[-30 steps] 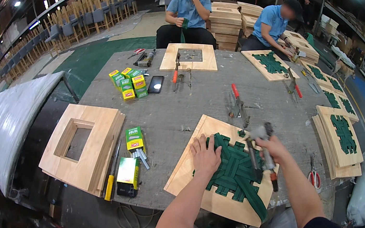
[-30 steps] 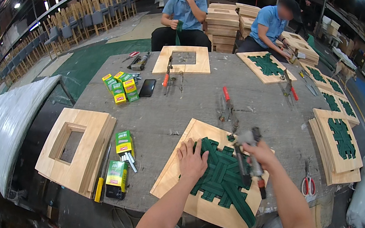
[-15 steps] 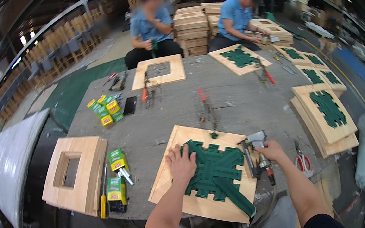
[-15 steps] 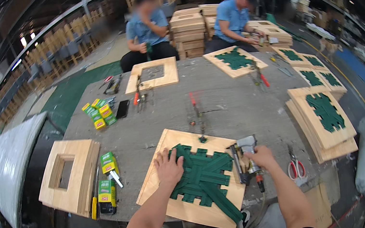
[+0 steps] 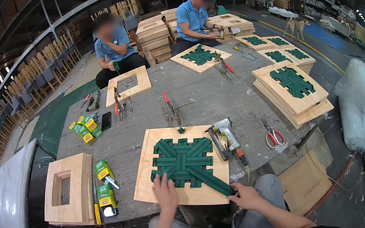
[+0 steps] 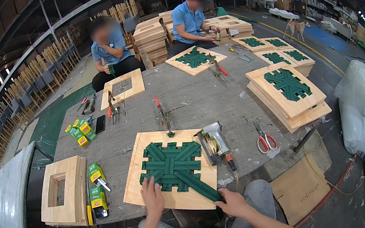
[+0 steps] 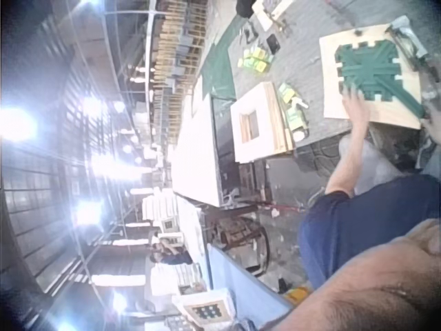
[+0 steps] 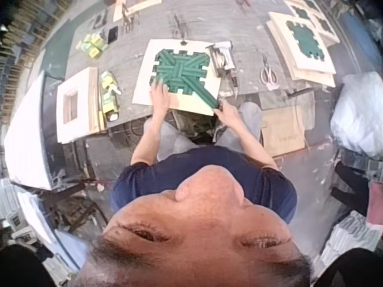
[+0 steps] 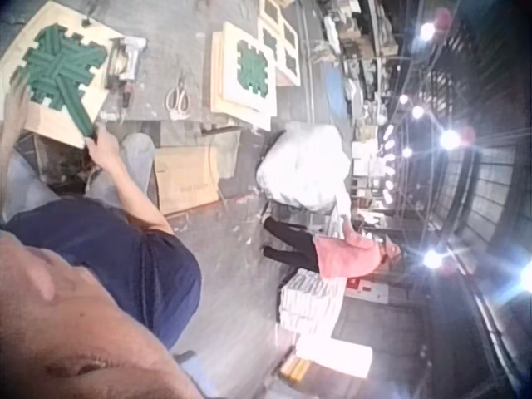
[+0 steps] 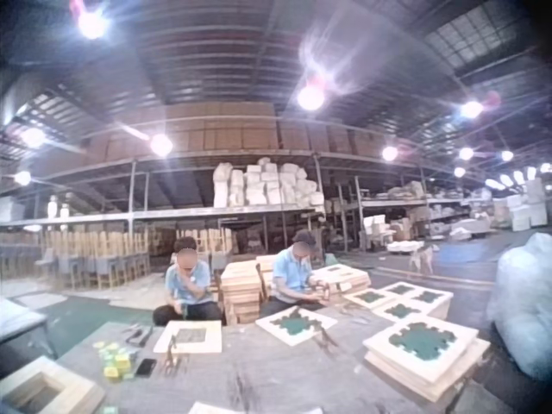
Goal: The person weaves green plastic strips into a wooden frame to create a cushion seat. They use a staple gun to secure the strips and scissors to trim the excess material. The process involves repeatedly threading the strips through the frame and stapling them in place.
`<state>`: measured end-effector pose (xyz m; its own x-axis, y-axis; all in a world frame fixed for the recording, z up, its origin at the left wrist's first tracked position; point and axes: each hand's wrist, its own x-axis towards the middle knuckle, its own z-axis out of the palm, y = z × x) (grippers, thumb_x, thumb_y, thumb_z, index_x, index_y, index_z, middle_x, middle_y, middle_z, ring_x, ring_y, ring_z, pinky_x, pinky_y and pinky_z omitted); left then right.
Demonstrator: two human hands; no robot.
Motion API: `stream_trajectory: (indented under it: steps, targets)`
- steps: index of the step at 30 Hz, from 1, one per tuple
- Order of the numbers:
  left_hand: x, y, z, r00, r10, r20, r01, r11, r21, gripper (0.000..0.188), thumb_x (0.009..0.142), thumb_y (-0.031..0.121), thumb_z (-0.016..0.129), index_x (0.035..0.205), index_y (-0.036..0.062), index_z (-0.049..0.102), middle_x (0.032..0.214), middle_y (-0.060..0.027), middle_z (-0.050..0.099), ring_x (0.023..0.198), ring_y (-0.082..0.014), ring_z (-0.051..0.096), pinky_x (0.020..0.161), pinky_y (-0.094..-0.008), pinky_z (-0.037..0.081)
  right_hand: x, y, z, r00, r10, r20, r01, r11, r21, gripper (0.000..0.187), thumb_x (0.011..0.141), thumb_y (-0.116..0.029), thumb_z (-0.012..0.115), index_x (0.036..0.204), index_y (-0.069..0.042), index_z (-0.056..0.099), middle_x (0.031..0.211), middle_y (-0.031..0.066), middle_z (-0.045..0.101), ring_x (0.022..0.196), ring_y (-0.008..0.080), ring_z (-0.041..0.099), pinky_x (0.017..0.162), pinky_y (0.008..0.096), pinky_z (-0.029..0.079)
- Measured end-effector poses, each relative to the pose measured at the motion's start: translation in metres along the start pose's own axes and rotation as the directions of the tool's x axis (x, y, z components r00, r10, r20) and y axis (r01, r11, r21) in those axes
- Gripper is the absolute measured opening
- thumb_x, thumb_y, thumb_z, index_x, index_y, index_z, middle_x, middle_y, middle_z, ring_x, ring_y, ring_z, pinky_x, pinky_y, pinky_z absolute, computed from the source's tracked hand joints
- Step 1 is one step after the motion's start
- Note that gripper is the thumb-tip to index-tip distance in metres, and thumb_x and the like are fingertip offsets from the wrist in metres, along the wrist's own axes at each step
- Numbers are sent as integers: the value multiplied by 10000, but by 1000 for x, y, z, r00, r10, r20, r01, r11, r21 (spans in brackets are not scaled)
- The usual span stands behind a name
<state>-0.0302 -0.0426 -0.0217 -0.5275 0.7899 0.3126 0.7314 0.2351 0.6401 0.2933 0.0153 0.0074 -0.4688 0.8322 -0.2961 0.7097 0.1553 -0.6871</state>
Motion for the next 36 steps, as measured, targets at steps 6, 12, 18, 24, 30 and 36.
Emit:
stream_trajectory:
  steps: [6,12,18,24,30,36]
  targets:
    - [-23,12,7,990,-23,-142,53,976,212,488,1056,333,488,1480,98,540,1554,-175,485,1462,-387,404,1201,-582,245,10,-4,23,999,-35,-42,39,996,85,618,863,-343,801,1308,14,563,1171,257,706,1112,422,684,944,474,541]
    - [-16,7,9,993,12,-116,25,950,311,503,1059,369,474,1485,109,538,1549,-165,496,1461,-377,408,1198,-575,255,8,-4,38,987,-56,-148,63,997,42,591,828,-355,828,1218,20,590,1066,251,717,1030,437,696,894,493,542]
    - [2,-8,-3,996,14,-86,12,955,295,510,1057,374,497,1475,84,537,1539,-188,495,1453,-368,417,1203,-548,273,9,-20,51,975,-90,-201,107,991,75,585,818,-350,837,1189,18,575,1025,263,706,1001,446,696,876,500,541]
    - [-42,25,-9,986,-42,-163,20,991,-134,356,1054,231,539,1320,17,641,1233,-231,685,1074,-384,686,939,-496,534,-2,-16,36,990,-91,-104,114,966,234,415,871,-350,796,1030,5,651,901,211,727,907,411,713,800,464,531]
    - [-108,109,11,645,-310,699,757,387,-527,485,1070,470,540,1163,16,685,851,-90,695,618,-157,660,540,-262,507,-4,19,34,989,-141,47,91,822,562,302,1023,-269,636,1016,30,680,793,85,678,739,151,602,709,349,497]
    - [-124,135,36,468,-45,883,875,164,-455,567,1055,629,458,1143,121,696,859,-4,692,668,-139,602,541,-305,406,-86,40,23,976,-132,172,-26,717,697,274,1047,-236,593,992,18,677,866,22,674,805,105,583,734,317,486]
